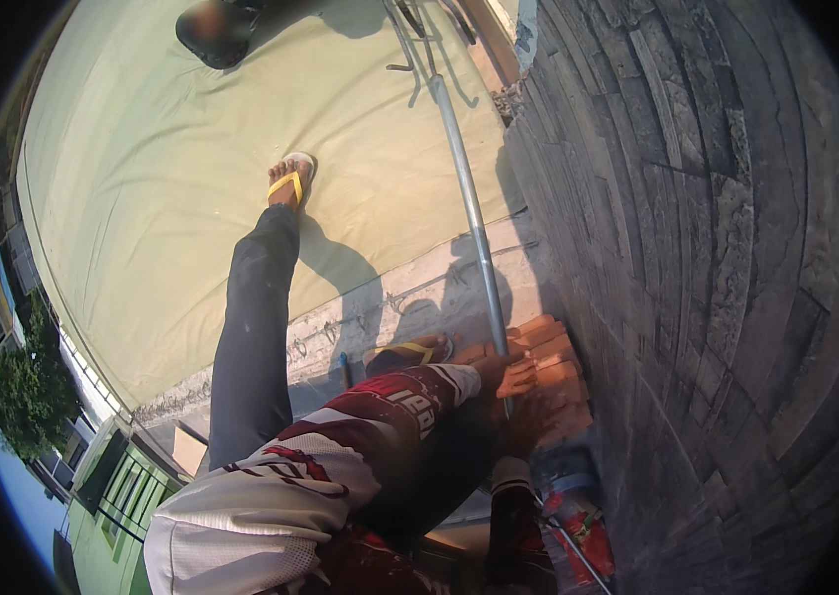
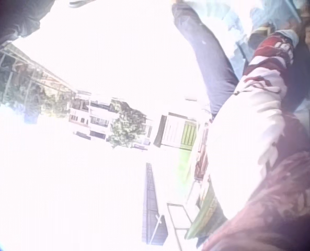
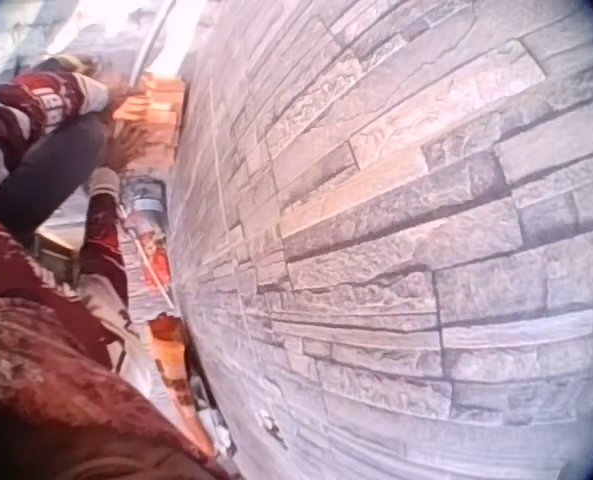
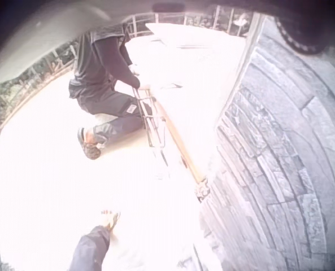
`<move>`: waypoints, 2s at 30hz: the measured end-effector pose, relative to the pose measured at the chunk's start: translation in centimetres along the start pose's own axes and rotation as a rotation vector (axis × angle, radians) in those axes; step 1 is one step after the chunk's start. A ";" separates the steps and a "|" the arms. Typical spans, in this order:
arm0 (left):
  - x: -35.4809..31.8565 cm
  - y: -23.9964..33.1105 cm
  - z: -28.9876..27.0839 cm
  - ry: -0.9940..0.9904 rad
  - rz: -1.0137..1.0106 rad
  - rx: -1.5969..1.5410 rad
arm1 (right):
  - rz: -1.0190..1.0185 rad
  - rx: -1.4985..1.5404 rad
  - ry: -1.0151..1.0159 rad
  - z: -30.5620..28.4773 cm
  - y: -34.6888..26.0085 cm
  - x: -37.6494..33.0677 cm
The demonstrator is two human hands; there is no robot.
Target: The person assembles a metal frame structure on a rooftop by bending and fitting metal rods into a grid-like framework. They work alongside another person, positioning and securing the rods to form the structure.
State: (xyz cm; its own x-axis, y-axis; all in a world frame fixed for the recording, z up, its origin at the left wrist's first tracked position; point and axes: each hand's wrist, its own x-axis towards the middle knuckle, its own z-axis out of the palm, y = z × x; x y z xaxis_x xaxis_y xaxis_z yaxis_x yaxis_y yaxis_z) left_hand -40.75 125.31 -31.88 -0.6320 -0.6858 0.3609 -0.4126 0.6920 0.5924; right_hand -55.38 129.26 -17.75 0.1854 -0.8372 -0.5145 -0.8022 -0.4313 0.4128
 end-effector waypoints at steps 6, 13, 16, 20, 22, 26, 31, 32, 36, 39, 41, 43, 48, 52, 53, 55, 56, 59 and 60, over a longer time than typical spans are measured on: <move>9.4 -1.5 -13.2 -0.391 -0.027 -0.056 | 0.057 0.328 -0.339 -11.9 7.1 1.5; 9.1 -2.4 -24.1 -0.422 -0.082 -0.077 | 0.134 0.835 -0.424 -26.4 6.3 0.9; 7.2 -2.7 -27.1 -0.298 -0.112 -0.096 | 0.109 0.824 -0.348 -31.3 3.7 -0.2; 7.5 -1.9 -31.9 -0.226 -0.030 -0.142 | 0.240 0.737 -0.495 -38.9 3.8 -1.5; 8.0 -0.5 -34.8 -0.189 0.000 -0.148 | 0.264 0.704 -0.486 -42.9 3.7 -2.8; 7.8 3.5 -40.5 -0.198 0.015 -0.276 | 0.257 0.755 -0.415 -50.6 2.8 -6.1; 4.1 8.0 -46.8 -0.256 0.156 -0.442 | 0.407 0.761 -0.543 -55.8 -1.2 -14.0; 2.4 8.2 -47.9 -0.269 0.206 -0.509 | 0.492 0.872 -0.607 -55.7 -2.7 -15.8; -6.5 3.1 -51.8 -0.319 0.032 -0.589 | 0.800 1.265 -0.799 -53.8 -10.2 -22.3; -15.5 -6.8 -55.2 -0.766 -0.344 -0.466 | 1.041 1.671 -0.842 -52.9 -16.5 -25.2; -22.2 -13.3 -59.2 -0.812 -0.592 -0.316 | 1.070 1.807 -0.839 -52.3 -20.5 -25.6; -28.5 -18.1 -64.3 -0.875 -0.788 -0.116 | 1.122 1.873 -0.746 -51.4 -24.1 -25.1; -40.6 -22.0 -76.4 -1.116 -1.059 0.244 | 1.259 2.038 -0.592 -47.0 -33.5 -23.0; -46.6 -19.1 -81.0 -1.308 -1.120 0.292 | 1.318 2.078 -0.422 -41.3 -42.7 -22.0; -47.5 -18.5 -81.5 -1.339 -1.114 0.254 | 1.304 2.046 -0.376 -39.7 -45.1 -21.4; -49.0 -16.6 -82.3 -1.378 -1.117 0.209 | 1.291 1.942 -0.323 -37.6 -50.3 -22.1; -49.4 -15.8 -82.6 -1.361 -1.148 0.160 | 1.278 1.882 -0.266 -35.9 -52.3 -21.1; -49.1 -13.9 -83.5 -1.241 -1.141 0.081 | 1.244 1.679 -0.174 -32.2 -57.4 -19.0; -48.6 -13.5 -83.8 -1.205 -1.163 0.052 | 1.294 1.672 -0.216 -31.3 -58.6 -18.2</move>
State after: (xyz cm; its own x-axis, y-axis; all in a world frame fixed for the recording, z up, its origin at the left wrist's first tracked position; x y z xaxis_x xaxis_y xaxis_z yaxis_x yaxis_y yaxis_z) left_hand 50.53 130.36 2.95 -0.0936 -0.2682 -0.9588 -0.9952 -0.0021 0.0978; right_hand 6.04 159.26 -9.12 -0.7036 -0.2460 -0.6667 -0.0352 0.9491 -0.3131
